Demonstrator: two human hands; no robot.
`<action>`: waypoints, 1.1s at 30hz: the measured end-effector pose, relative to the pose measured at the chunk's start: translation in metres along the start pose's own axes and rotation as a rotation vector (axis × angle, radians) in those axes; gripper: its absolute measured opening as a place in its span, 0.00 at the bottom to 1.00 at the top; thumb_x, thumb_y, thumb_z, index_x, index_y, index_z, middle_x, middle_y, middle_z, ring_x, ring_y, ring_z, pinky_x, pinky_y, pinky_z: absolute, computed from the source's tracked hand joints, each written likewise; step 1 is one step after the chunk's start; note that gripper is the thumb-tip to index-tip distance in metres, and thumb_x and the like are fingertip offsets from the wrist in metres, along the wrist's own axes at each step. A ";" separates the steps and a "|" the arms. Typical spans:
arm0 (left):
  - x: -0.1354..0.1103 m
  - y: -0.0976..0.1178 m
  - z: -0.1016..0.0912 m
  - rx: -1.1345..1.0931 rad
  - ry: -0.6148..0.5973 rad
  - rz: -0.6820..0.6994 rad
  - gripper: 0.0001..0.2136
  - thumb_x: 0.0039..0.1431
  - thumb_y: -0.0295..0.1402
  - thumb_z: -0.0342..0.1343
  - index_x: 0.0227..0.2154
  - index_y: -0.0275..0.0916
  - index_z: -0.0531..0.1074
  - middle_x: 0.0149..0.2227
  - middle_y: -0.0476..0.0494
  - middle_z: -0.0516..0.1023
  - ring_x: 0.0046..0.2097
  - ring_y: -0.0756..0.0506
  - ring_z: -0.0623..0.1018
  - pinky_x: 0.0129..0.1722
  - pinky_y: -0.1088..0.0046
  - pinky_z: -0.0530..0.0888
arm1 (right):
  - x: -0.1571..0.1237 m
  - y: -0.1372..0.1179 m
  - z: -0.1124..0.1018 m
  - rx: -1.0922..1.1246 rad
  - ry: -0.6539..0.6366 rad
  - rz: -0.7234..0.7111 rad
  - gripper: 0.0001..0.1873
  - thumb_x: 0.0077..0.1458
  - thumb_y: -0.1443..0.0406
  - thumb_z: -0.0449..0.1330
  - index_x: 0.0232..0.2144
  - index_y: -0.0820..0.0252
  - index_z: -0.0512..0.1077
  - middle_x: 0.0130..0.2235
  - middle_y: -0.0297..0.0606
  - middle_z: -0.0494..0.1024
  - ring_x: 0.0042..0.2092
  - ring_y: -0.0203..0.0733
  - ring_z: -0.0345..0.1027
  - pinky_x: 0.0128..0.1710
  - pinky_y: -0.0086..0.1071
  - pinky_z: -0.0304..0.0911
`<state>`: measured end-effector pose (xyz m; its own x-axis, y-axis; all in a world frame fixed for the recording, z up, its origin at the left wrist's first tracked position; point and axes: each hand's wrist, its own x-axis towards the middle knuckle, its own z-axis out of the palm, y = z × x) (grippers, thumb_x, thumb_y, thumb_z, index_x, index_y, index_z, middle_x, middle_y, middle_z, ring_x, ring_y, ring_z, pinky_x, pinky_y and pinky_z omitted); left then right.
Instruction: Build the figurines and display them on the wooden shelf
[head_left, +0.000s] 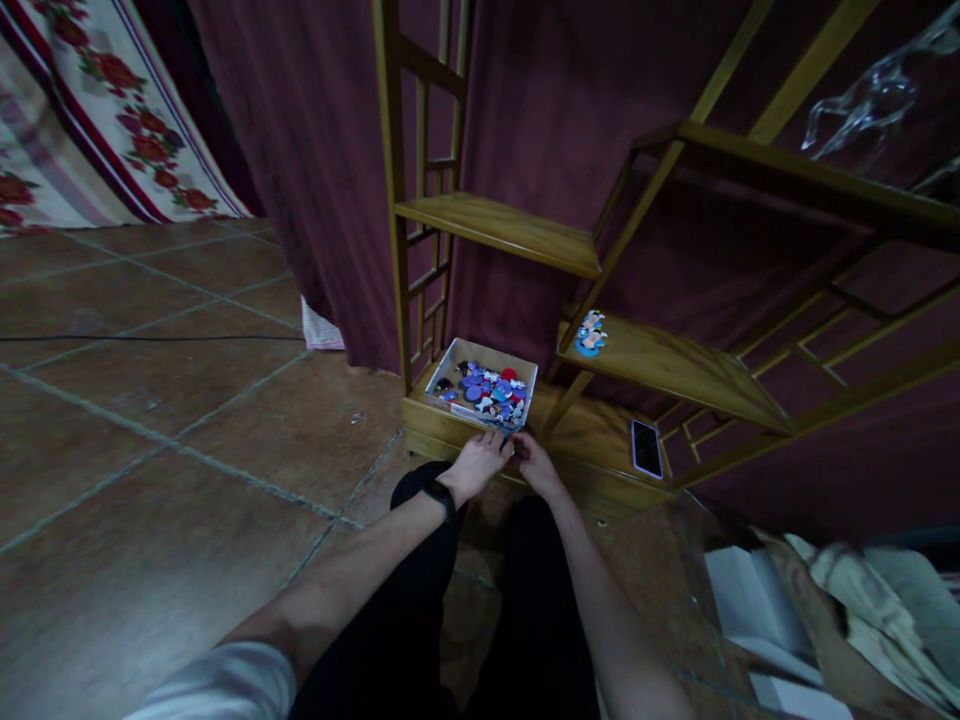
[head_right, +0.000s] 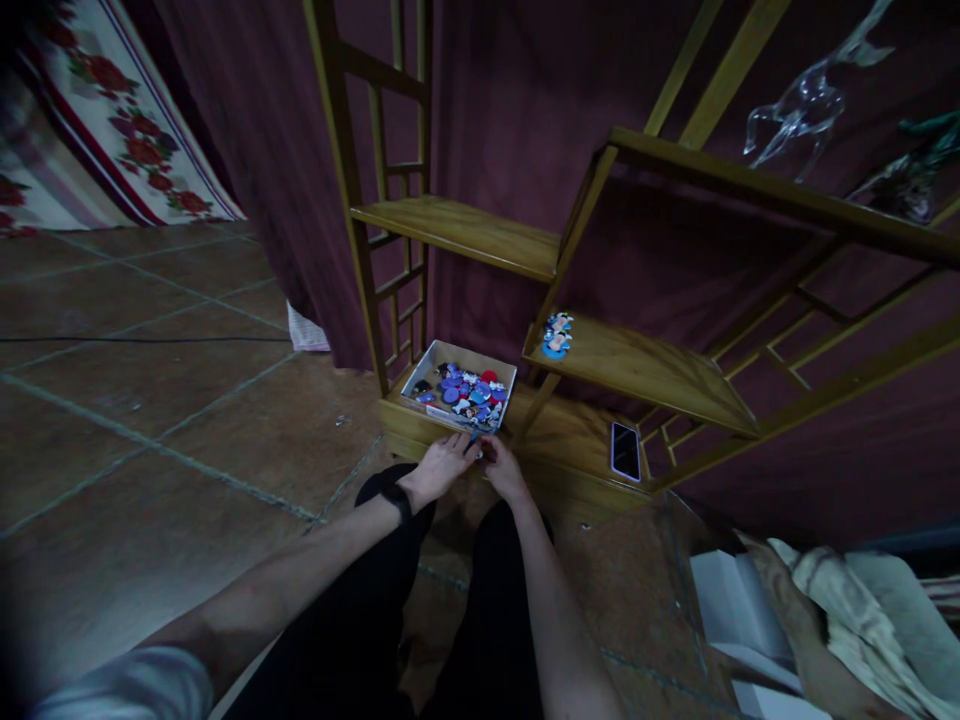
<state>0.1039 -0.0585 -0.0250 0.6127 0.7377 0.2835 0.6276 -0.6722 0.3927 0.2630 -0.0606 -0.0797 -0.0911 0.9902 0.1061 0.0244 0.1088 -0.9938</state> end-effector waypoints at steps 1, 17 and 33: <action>0.000 0.001 0.000 0.074 -0.011 0.019 0.16 0.56 0.21 0.43 0.45 0.36 0.66 0.43 0.32 0.68 0.47 0.39 0.68 0.45 0.64 0.63 | 0.000 0.001 0.000 -0.002 -0.006 0.009 0.21 0.39 0.72 0.56 0.40 0.56 0.66 0.44 0.36 0.73 0.44 0.40 0.69 0.45 0.35 0.63; -0.002 0.008 0.005 0.521 -0.009 0.161 0.13 0.58 0.22 0.43 0.45 0.33 0.63 0.41 0.34 0.69 0.41 0.42 0.71 0.37 0.66 0.67 | -0.001 0.008 -0.007 -0.090 -0.029 0.003 0.25 0.39 0.73 0.55 0.44 0.56 0.67 0.46 0.36 0.73 0.46 0.40 0.67 0.52 0.38 0.58; 0.000 0.012 0.009 0.501 -0.017 0.172 0.13 0.58 0.21 0.42 0.46 0.31 0.62 0.41 0.33 0.69 0.41 0.42 0.71 0.37 0.65 0.67 | -0.002 0.006 -0.011 -0.223 -0.018 -0.012 0.26 0.39 0.73 0.55 0.45 0.56 0.67 0.46 0.37 0.73 0.47 0.40 0.67 0.52 0.39 0.58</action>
<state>0.1154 -0.0672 -0.0278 0.7321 0.6160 0.2907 0.6675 -0.7340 -0.1256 0.2742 -0.0612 -0.0857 -0.1102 0.9872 0.1151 0.2424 0.1390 -0.9602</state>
